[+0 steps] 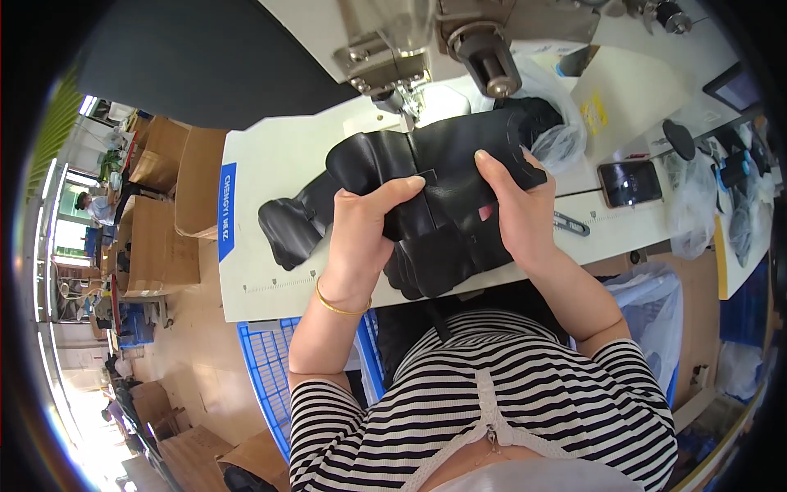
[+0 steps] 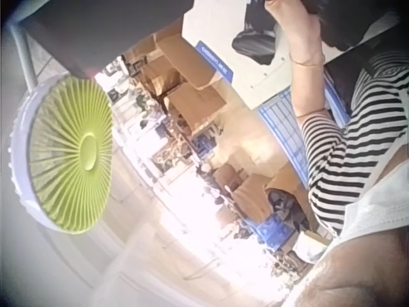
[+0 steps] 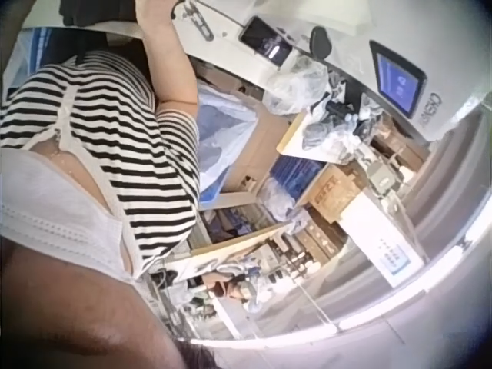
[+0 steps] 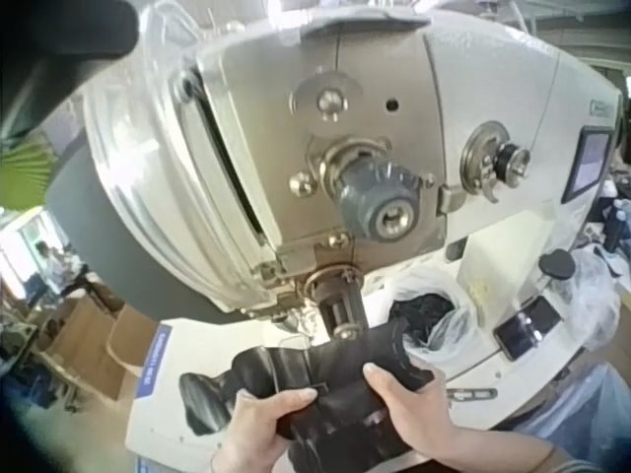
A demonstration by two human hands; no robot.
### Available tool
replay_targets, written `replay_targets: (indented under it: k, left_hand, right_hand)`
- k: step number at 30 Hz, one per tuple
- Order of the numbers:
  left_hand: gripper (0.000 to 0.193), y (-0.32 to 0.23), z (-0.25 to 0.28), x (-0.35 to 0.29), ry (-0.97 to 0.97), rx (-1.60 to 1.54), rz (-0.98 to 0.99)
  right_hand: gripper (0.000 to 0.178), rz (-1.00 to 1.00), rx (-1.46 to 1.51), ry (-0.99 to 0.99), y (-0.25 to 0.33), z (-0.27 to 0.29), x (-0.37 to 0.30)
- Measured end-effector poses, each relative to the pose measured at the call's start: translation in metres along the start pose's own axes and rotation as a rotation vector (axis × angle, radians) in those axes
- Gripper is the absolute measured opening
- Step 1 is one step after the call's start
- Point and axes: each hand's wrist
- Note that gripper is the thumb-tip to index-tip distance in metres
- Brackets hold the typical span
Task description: Stitching black leather components of a shoe using an industrial sewing machine.
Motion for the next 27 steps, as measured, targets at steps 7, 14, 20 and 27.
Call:
replay_targets:
  k: [7,14,20,27]
  left_hand:
    - [0.011,-0.019,-0.009,0.036,-0.102,-0.022,0.059]
    - [0.01,-0.023,-0.011,0.058,-0.123,0.017,0.0]
    - [0.009,-0.023,-0.012,0.059,-0.085,0.035,-0.03]
    - [0.007,-0.024,-0.01,0.059,-0.101,0.084,-0.021]
  right_hand:
    - [0.013,0.097,0.034,0.021,0.014,-0.008,0.038]
    - [0.015,0.112,-0.018,-0.04,0.015,-0.016,0.057]
    - [0.013,0.12,-0.017,-0.025,0.012,-0.015,0.062]
    - [0.013,0.133,-0.06,-0.016,0.015,-0.013,0.059]
Point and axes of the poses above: each hand's wrist, its own x-axis towards the middle knuckle, its own z-axis out of the back of the hand, y = z × x, and after that the axes turned 11 degrees about -x, right-handed
